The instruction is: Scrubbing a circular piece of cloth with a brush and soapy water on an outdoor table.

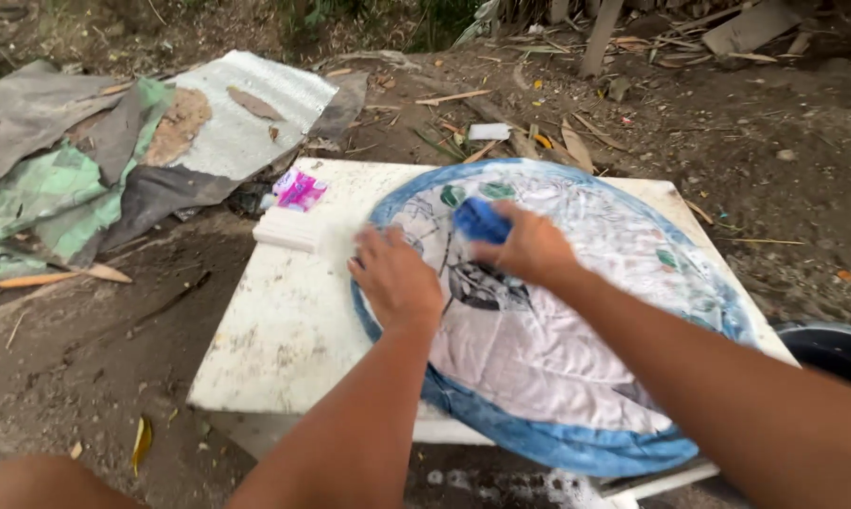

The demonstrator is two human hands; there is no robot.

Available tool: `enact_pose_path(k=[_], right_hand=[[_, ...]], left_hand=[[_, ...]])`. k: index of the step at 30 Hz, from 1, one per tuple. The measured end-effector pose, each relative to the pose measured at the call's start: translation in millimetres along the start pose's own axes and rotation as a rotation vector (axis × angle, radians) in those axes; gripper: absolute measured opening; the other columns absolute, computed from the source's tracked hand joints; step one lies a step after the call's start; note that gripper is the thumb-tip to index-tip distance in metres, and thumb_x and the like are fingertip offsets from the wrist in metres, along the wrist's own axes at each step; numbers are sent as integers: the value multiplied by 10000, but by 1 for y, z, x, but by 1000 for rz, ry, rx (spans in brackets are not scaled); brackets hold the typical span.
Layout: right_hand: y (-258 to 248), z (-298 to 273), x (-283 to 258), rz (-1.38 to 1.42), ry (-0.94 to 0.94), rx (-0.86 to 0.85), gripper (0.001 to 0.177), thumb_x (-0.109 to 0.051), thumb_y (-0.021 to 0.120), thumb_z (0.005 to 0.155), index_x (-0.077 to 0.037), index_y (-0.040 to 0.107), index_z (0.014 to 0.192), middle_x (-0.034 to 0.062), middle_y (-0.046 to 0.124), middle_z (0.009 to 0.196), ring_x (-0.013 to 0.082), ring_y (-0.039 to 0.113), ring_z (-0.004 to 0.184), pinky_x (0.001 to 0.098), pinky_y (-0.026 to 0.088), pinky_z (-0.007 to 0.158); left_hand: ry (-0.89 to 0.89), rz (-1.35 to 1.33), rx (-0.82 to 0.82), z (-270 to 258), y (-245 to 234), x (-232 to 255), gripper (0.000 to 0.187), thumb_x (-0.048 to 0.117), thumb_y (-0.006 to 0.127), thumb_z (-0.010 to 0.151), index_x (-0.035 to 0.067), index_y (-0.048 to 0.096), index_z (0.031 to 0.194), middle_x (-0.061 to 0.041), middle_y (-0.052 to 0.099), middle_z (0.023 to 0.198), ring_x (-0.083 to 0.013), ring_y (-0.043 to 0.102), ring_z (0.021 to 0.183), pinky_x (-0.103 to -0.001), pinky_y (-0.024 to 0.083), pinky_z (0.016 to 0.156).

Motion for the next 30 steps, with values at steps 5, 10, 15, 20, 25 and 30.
enact_pose_path(k=[5, 10, 15, 20, 25, 30], right_hand=[[-8, 10, 32, -87, 160, 78, 754, -588, 785, 776, -216, 569, 1395, 140, 735, 1192, 308, 716, 1090, 447, 559, 946], [6, -28, -41, -43, 224, -3, 734, -532, 778, 788, -267, 549, 1433, 115, 728, 1213, 299, 734, 1095, 429, 583, 953], [24, 6, -38, -6, -221, -7, 810, -576, 844, 696, -232, 608, 1391, 136, 715, 1238, 323, 694, 1125, 439, 530, 972], [15, 23, -47, 19, 16, 59, 783, -586, 812, 766, -171, 609, 1398, 168, 729, 1227, 336, 710, 1122, 452, 545, 975], [55, 37, -82, 247, -204, 109, 751, -548, 814, 760, -166, 629, 1380, 159, 732, 1225, 319, 709, 1125, 430, 542, 989], [25, 66, -90, -34, -88, -41, 739, -561, 778, 791, -212, 592, 1415, 130, 727, 1252, 308, 730, 1104, 461, 563, 959]], left_hand=[[-187, 12, -7, -8, -41, -8, 540, 281, 770, 826, 26, 589, 1267, -169, 526, 1391, -337, 505, 1274, -440, 391, 1060], [-237, -45, -128, 4, -38, -28, 488, 375, 775, 861, 66, 614, 1204, -105, 655, 1218, -317, 602, 1158, -478, 404, 1005], [-147, -121, -178, 11, -36, -46, 500, 353, 740, 915, 161, 612, 1359, -93, 681, 1143, -285, 630, 1110, -516, 334, 1054], [65, -205, -43, -9, -58, -33, 509, 106, 753, 756, 189, 691, 1254, -60, 597, 1159, -267, 546, 1124, -476, 366, 956], [134, -175, 16, -6, -39, -39, 436, 44, 723, 804, 186, 729, 1216, -15, 601, 1167, -278, 528, 1187, -493, 371, 977], [107, -207, -39, -4, -47, -37, 570, 65, 773, 700, 158, 669, 1253, -30, 577, 1151, -259, 508, 1169, -470, 319, 1022]])
Point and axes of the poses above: each hand's wrist, its own z-axis towards the middle knuckle, its own y-axis out of the palm, x = y × z, the point moved 1 cm from there along z, towards the middle knuckle
